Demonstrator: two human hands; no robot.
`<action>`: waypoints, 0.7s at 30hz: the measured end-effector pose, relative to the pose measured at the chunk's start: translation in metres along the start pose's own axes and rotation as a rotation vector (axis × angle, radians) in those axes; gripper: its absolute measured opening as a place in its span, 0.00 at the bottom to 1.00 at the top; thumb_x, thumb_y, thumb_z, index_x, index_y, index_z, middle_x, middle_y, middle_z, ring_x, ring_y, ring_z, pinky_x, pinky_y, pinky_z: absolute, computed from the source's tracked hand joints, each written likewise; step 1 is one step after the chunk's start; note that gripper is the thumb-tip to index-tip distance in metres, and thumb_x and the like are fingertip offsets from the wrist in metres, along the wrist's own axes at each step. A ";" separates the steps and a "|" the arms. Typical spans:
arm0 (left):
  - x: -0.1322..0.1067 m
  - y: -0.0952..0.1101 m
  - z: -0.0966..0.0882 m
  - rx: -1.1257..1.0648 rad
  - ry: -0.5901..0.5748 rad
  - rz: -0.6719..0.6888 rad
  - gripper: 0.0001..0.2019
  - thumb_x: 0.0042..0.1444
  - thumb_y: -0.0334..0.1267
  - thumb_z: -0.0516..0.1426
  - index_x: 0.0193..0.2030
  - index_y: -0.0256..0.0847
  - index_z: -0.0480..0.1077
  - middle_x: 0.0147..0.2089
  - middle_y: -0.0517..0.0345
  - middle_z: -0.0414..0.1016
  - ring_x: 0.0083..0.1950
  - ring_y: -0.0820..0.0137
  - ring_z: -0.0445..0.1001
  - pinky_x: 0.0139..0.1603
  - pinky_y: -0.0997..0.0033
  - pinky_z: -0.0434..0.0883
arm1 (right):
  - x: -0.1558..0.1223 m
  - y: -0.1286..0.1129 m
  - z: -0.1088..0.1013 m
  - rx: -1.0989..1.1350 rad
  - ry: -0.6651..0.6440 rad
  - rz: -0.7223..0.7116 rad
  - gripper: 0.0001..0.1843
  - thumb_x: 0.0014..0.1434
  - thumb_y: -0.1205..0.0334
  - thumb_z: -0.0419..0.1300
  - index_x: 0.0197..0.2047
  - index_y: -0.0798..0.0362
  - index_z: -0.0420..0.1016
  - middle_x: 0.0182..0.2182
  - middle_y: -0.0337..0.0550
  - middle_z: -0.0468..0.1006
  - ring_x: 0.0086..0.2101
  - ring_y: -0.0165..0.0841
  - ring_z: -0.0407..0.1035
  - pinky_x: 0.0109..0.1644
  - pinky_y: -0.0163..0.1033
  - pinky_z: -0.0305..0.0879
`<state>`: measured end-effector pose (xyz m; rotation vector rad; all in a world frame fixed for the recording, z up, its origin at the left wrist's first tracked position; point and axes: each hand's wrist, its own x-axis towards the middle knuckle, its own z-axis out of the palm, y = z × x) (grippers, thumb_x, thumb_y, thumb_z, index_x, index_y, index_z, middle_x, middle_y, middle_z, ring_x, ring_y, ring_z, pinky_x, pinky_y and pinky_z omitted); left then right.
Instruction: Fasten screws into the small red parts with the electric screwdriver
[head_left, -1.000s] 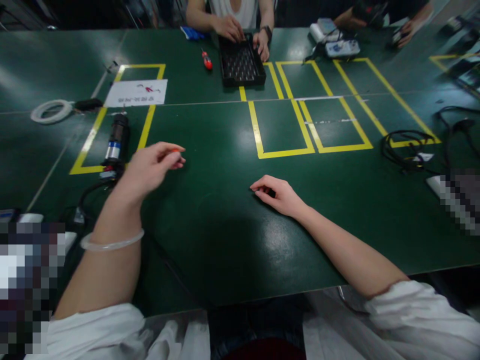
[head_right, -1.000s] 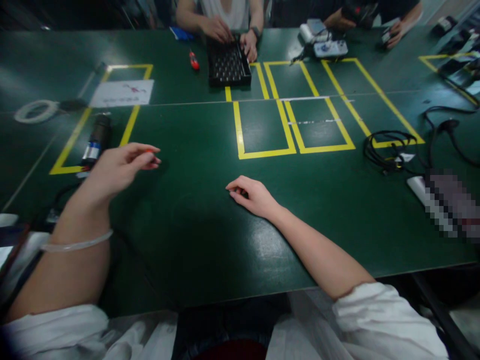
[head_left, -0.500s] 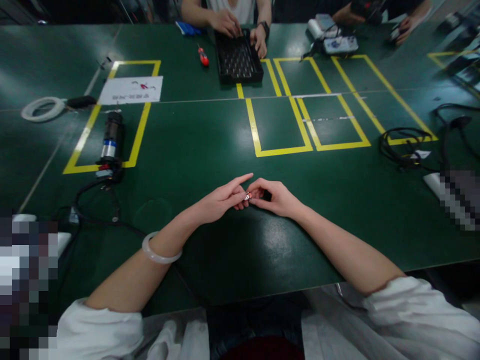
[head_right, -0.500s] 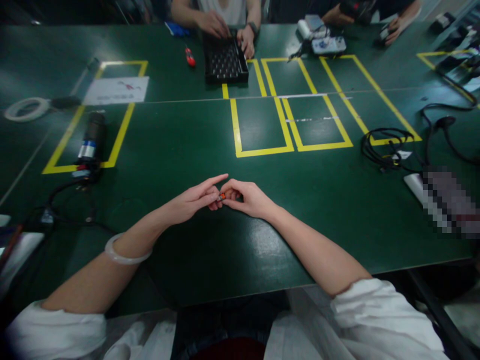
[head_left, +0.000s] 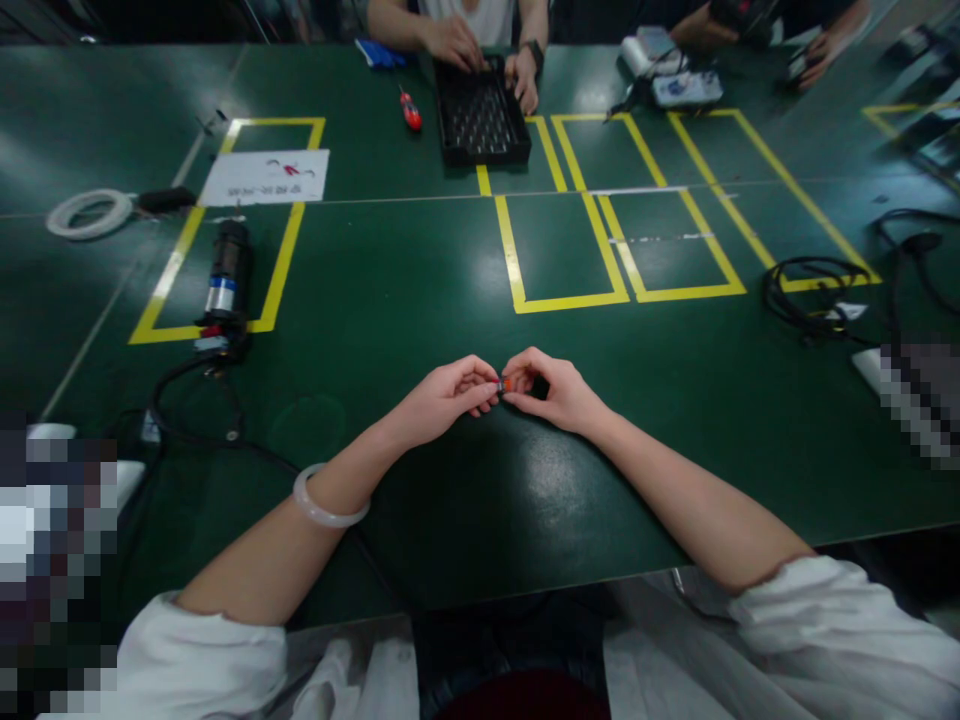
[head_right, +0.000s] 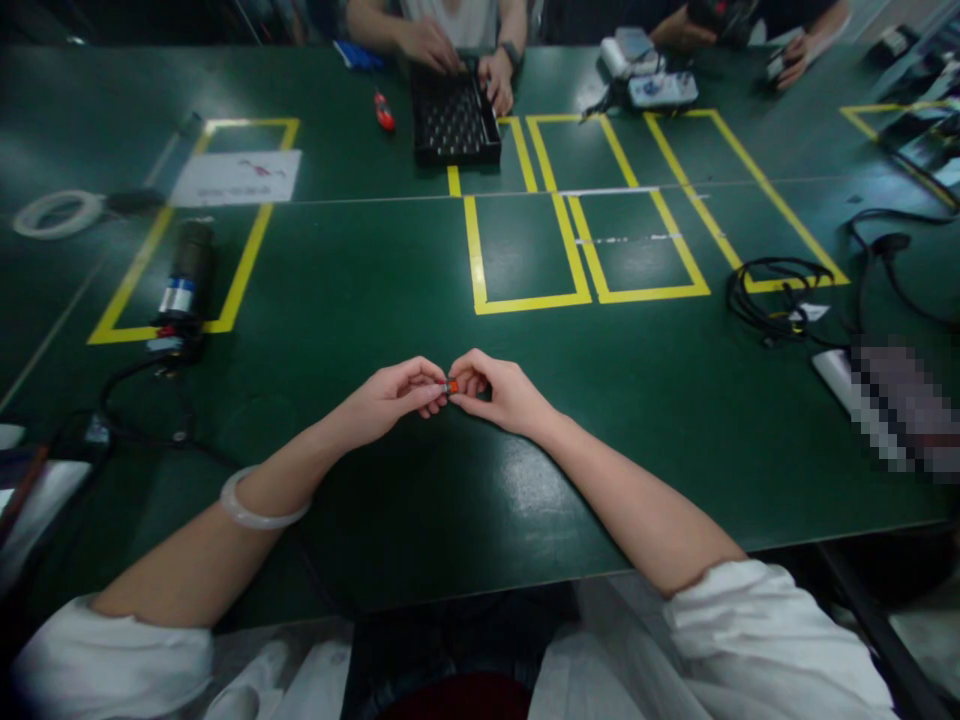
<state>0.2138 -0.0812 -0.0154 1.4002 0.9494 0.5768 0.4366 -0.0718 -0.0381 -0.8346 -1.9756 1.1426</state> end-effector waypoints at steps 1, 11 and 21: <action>0.000 0.000 0.000 0.000 0.013 0.004 0.16 0.62 0.47 0.60 0.46 0.35 0.68 0.37 0.55 0.74 0.36 0.72 0.73 0.38 0.71 0.72 | 0.000 -0.001 0.000 0.020 -0.003 0.019 0.11 0.61 0.61 0.65 0.45 0.52 0.70 0.34 0.38 0.79 0.31 0.28 0.72 0.37 0.35 0.70; 0.001 -0.005 -0.001 0.040 0.069 0.065 0.15 0.58 0.42 0.64 0.46 0.36 0.68 0.41 0.55 0.73 0.38 0.72 0.73 0.37 0.73 0.71 | 0.002 0.001 -0.001 0.000 0.016 -0.008 0.05 0.65 0.60 0.62 0.41 0.52 0.73 0.35 0.40 0.75 0.31 0.29 0.70 0.36 0.36 0.67; 0.002 -0.010 -0.003 0.083 0.079 0.083 0.14 0.58 0.41 0.64 0.45 0.36 0.68 0.43 0.53 0.74 0.42 0.70 0.74 0.38 0.74 0.70 | 0.002 0.005 -0.001 -0.139 0.022 -0.072 0.06 0.62 0.66 0.64 0.43 0.52 0.72 0.37 0.41 0.74 0.34 0.30 0.71 0.39 0.36 0.67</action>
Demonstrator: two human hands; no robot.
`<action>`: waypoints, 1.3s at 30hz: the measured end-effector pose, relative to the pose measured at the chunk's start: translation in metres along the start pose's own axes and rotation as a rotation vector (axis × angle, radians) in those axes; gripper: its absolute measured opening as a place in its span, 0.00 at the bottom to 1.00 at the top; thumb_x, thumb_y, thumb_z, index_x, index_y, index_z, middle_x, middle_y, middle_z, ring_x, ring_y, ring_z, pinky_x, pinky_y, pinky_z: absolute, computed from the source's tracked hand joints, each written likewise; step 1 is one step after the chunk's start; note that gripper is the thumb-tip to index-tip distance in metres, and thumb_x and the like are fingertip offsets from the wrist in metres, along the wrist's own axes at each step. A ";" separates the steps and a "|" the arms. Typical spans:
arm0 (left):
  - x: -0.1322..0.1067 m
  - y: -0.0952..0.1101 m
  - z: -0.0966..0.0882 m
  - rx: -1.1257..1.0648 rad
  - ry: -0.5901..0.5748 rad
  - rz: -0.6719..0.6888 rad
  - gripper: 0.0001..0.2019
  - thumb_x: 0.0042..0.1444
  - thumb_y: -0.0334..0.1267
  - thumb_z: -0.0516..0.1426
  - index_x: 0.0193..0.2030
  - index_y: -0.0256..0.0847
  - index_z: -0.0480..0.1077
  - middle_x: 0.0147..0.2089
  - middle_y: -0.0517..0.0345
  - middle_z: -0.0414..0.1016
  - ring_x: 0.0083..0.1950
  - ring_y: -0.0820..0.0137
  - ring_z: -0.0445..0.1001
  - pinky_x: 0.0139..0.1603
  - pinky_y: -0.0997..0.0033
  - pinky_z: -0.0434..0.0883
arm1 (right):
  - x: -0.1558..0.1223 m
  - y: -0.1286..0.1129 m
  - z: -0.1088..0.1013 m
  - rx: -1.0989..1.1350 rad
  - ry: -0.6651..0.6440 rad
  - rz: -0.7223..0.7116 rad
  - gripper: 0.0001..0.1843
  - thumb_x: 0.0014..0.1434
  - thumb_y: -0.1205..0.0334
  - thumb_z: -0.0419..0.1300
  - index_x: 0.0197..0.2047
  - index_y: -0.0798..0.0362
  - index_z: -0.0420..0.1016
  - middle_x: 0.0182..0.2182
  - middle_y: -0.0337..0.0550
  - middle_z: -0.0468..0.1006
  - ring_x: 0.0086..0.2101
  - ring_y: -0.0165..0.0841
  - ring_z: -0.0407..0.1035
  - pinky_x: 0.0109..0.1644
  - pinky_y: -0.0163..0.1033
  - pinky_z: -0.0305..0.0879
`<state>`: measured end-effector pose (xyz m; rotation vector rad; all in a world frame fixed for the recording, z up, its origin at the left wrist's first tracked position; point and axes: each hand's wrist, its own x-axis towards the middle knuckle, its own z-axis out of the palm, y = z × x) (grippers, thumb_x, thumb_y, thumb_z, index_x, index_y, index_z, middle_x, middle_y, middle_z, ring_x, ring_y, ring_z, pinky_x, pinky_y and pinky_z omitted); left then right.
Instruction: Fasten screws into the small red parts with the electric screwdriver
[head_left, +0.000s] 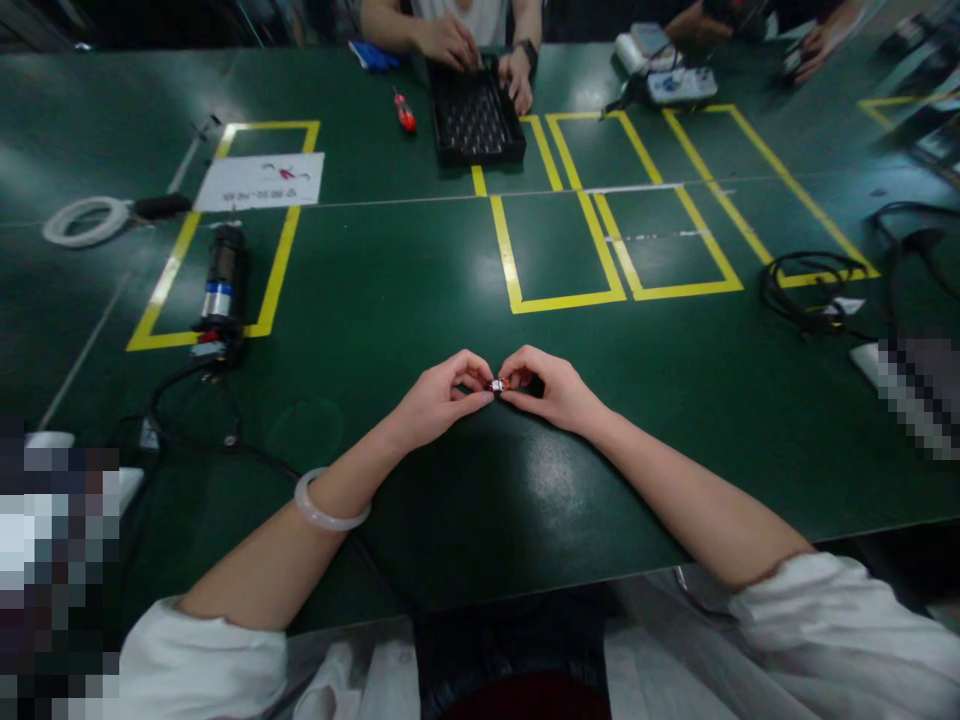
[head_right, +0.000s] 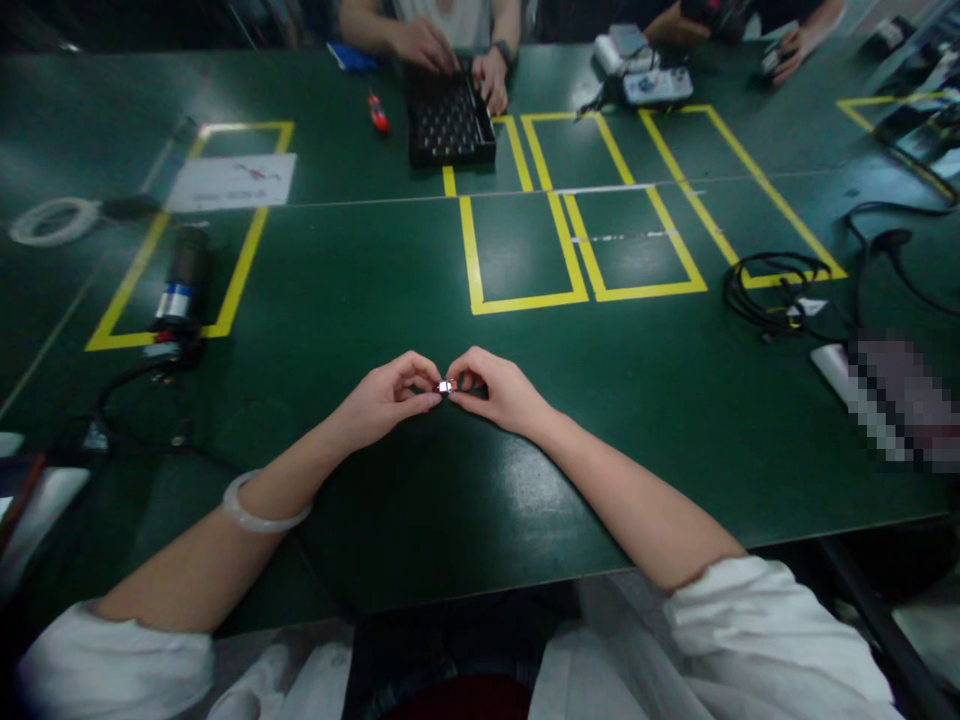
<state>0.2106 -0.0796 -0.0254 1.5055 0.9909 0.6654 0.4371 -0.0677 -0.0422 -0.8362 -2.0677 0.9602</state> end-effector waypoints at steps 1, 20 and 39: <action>0.000 0.000 0.000 0.002 -0.001 -0.001 0.14 0.57 0.41 0.64 0.45 0.36 0.68 0.43 0.53 0.74 0.42 0.70 0.74 0.38 0.74 0.70 | 0.000 0.000 0.000 -0.011 -0.003 -0.010 0.06 0.62 0.66 0.63 0.43 0.52 0.72 0.37 0.41 0.74 0.35 0.30 0.71 0.39 0.36 0.67; -0.001 0.004 -0.002 -0.015 -0.012 -0.017 0.14 0.60 0.41 0.63 0.47 0.36 0.68 0.44 0.52 0.73 0.42 0.70 0.73 0.41 0.71 0.72 | -0.002 -0.003 0.000 -0.188 -0.004 -0.086 0.06 0.66 0.65 0.60 0.46 0.49 0.72 0.43 0.46 0.75 0.44 0.37 0.72 0.48 0.41 0.70; -0.001 0.006 -0.002 0.070 0.013 -0.001 0.15 0.59 0.43 0.63 0.47 0.36 0.70 0.44 0.51 0.75 0.43 0.68 0.74 0.39 0.72 0.70 | 0.000 -0.008 -0.002 -0.015 0.000 0.030 0.06 0.64 0.65 0.61 0.46 0.51 0.73 0.39 0.42 0.77 0.35 0.31 0.71 0.41 0.37 0.69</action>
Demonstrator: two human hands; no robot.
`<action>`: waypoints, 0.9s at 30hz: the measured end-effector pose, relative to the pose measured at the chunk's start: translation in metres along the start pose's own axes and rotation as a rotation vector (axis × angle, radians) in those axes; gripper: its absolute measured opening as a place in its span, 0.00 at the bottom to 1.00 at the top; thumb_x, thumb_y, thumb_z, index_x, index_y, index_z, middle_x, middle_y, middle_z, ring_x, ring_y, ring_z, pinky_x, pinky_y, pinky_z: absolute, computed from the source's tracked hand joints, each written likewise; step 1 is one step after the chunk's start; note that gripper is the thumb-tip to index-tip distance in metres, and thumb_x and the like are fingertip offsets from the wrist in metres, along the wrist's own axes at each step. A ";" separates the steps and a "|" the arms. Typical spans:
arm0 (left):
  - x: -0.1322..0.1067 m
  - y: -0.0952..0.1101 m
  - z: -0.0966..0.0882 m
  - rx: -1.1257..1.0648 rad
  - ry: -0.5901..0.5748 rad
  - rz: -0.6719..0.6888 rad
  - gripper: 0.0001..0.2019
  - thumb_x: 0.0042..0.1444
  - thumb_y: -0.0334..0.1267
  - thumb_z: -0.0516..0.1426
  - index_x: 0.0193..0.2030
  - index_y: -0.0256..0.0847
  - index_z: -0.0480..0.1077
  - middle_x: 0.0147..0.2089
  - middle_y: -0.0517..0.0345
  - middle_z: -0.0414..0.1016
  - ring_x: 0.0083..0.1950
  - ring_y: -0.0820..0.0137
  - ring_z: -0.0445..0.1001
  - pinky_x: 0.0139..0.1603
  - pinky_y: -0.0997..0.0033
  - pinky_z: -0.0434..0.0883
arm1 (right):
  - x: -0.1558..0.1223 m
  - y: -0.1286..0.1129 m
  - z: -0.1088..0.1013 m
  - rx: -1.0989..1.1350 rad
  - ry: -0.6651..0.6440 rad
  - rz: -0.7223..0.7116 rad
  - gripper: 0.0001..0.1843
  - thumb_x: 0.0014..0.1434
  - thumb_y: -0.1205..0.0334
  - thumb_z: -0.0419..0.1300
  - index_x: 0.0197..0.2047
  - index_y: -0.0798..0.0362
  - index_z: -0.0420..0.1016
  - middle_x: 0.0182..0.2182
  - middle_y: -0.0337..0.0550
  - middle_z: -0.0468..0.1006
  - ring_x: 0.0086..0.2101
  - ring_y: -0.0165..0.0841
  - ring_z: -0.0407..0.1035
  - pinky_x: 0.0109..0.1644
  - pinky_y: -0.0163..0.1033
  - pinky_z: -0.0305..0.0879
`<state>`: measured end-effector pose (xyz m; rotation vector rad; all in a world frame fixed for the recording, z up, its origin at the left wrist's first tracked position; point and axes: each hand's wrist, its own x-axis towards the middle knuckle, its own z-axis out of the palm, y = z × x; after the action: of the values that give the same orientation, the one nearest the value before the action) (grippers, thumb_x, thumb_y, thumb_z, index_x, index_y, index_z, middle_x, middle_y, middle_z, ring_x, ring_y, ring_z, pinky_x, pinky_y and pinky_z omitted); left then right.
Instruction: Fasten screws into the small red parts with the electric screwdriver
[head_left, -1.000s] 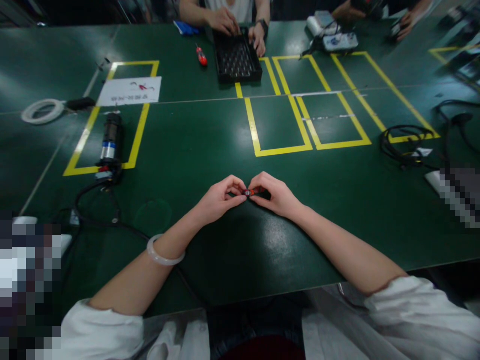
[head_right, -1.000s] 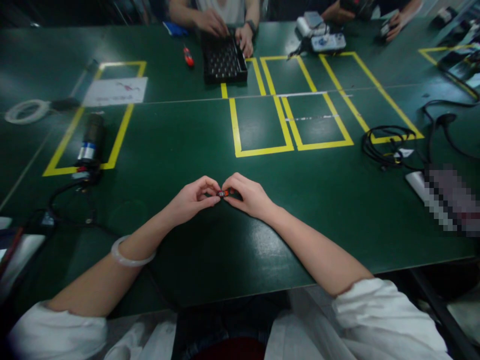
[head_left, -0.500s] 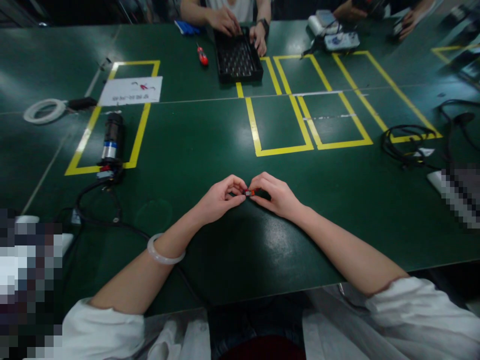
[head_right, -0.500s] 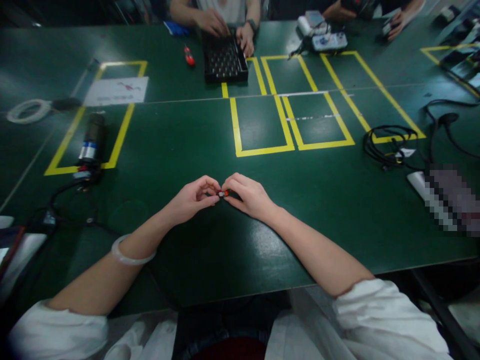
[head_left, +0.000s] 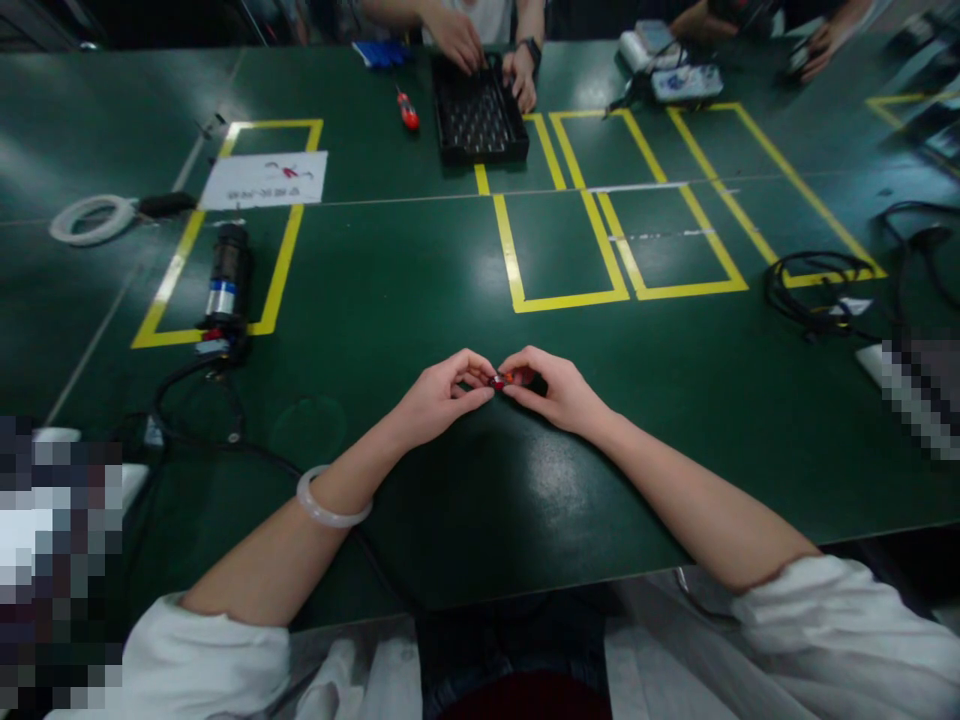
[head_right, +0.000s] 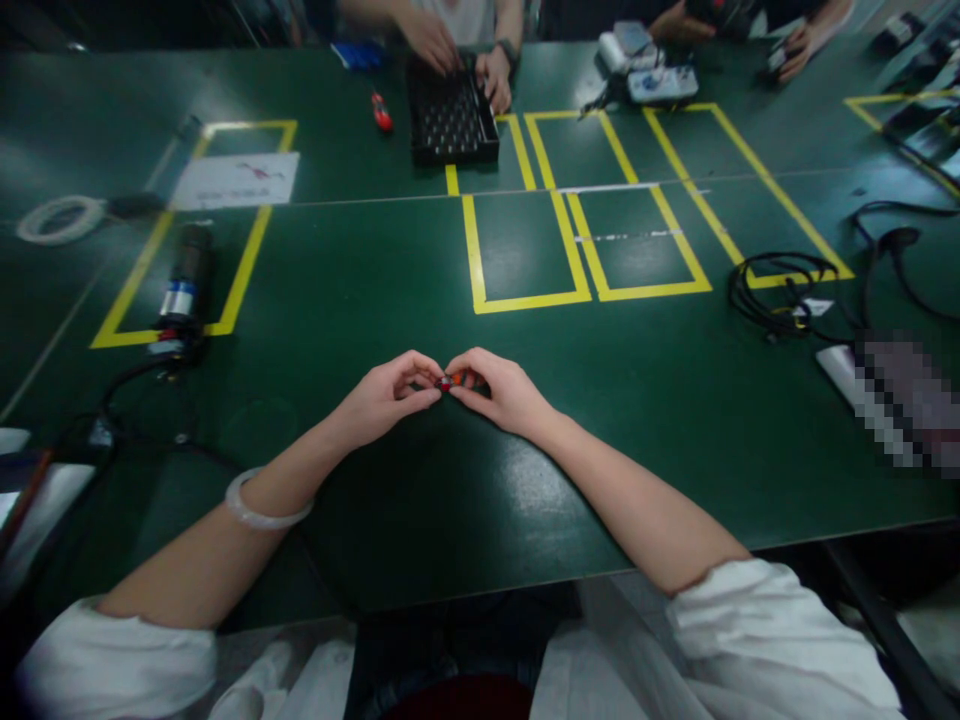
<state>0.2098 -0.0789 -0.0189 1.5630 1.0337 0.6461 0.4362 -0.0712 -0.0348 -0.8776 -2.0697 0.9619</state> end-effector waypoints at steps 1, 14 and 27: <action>0.000 0.000 0.000 0.009 0.004 -0.008 0.15 0.60 0.44 0.62 0.47 0.36 0.70 0.44 0.51 0.75 0.43 0.68 0.74 0.39 0.72 0.71 | 0.000 0.000 0.000 0.028 -0.006 0.021 0.06 0.64 0.64 0.61 0.45 0.51 0.74 0.37 0.41 0.78 0.35 0.31 0.71 0.40 0.37 0.69; 0.000 0.002 -0.010 0.085 0.012 -0.014 0.17 0.61 0.47 0.60 0.51 0.36 0.71 0.47 0.48 0.77 0.45 0.65 0.76 0.43 0.67 0.73 | 0.001 0.007 0.000 0.303 0.045 0.159 0.08 0.63 0.58 0.63 0.43 0.52 0.75 0.35 0.40 0.78 0.34 0.30 0.71 0.40 0.37 0.69; -0.051 -0.004 -0.186 1.133 0.695 -0.523 0.42 0.64 0.56 0.54 0.73 0.26 0.49 0.73 0.30 0.51 0.73 0.39 0.53 0.71 0.41 0.55 | 0.001 0.015 0.000 0.255 0.049 0.148 0.12 0.62 0.62 0.62 0.49 0.53 0.76 0.36 0.41 0.76 0.33 0.30 0.69 0.37 0.36 0.69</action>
<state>0.0288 -0.0330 0.0301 1.8607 2.5305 0.1831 0.4397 -0.0631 -0.0472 -0.9171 -1.8109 1.2396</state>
